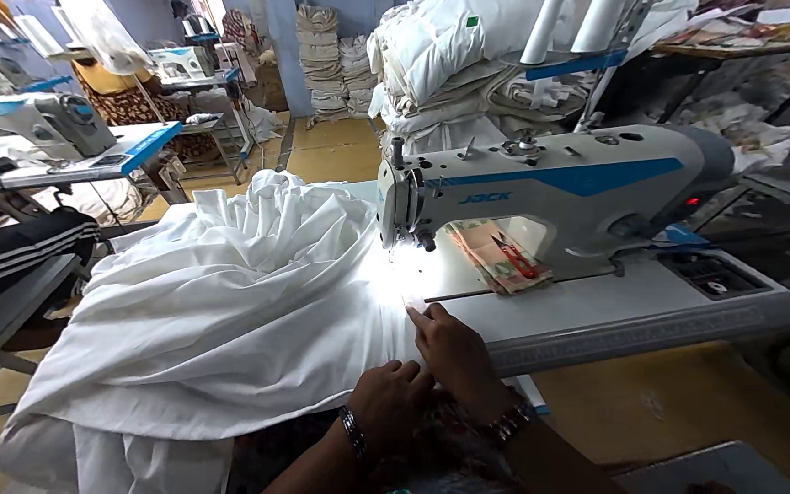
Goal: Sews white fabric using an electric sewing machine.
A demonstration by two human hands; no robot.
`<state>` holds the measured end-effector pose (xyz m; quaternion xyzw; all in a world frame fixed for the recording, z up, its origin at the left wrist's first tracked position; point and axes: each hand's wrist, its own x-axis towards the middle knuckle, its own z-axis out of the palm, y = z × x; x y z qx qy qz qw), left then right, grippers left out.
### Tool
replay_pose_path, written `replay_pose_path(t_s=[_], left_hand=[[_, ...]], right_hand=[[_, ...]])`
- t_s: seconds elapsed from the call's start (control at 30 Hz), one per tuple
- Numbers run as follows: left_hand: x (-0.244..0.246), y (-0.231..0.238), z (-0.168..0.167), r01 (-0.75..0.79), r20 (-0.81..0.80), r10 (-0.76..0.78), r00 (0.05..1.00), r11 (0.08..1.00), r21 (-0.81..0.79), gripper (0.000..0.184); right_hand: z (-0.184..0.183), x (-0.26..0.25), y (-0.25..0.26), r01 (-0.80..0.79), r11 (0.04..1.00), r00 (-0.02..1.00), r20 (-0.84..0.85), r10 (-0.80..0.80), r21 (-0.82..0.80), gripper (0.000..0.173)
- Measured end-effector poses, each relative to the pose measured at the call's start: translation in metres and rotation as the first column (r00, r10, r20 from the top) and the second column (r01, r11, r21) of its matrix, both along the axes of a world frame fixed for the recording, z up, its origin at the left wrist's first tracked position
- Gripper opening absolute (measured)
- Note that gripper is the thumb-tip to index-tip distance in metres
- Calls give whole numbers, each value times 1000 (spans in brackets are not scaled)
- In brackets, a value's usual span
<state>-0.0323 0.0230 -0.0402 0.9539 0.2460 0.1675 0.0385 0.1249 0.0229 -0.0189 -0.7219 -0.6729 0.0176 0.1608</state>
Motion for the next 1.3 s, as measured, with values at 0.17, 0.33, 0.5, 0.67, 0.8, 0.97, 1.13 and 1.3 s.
replay_pose_path(t_s=[0.17,0.33,0.5,0.67,0.8,0.97,1.13,1.3], left_hand=[[-7,-5,-7,-124,263,160,952,981,-148,21],[3,-7,-7,-179,300,222,928,970,-165,23],[-1,-7,-14,-146,395,221,892,967,-211,17],[1,-8,-15,-139,373,213,903,967,-214,18],[6,-9,-18,-123,372,175,912,980,-159,19],[-3,-1,-23,-37,409,60,911,997,-63,16],[-14,7,-23,-29,271,-46,961,963,267,15],[-11,2,-21,10,190,-69,979,955,295,18]], right_hand=[[-25,11,-58,-99,925,995,29,95,366,45],[-36,18,-79,-97,889,966,-173,192,447,29],[-38,26,-80,-201,862,920,-212,330,466,16],[-7,33,-57,-160,900,875,-363,319,404,30],[29,14,-22,8,996,990,-142,-21,-86,44],[30,-5,-3,88,975,996,0,-89,-203,41],[4,-1,-15,0,991,1000,4,0,137,32],[1,-2,-27,2,978,1000,3,-3,207,32]])
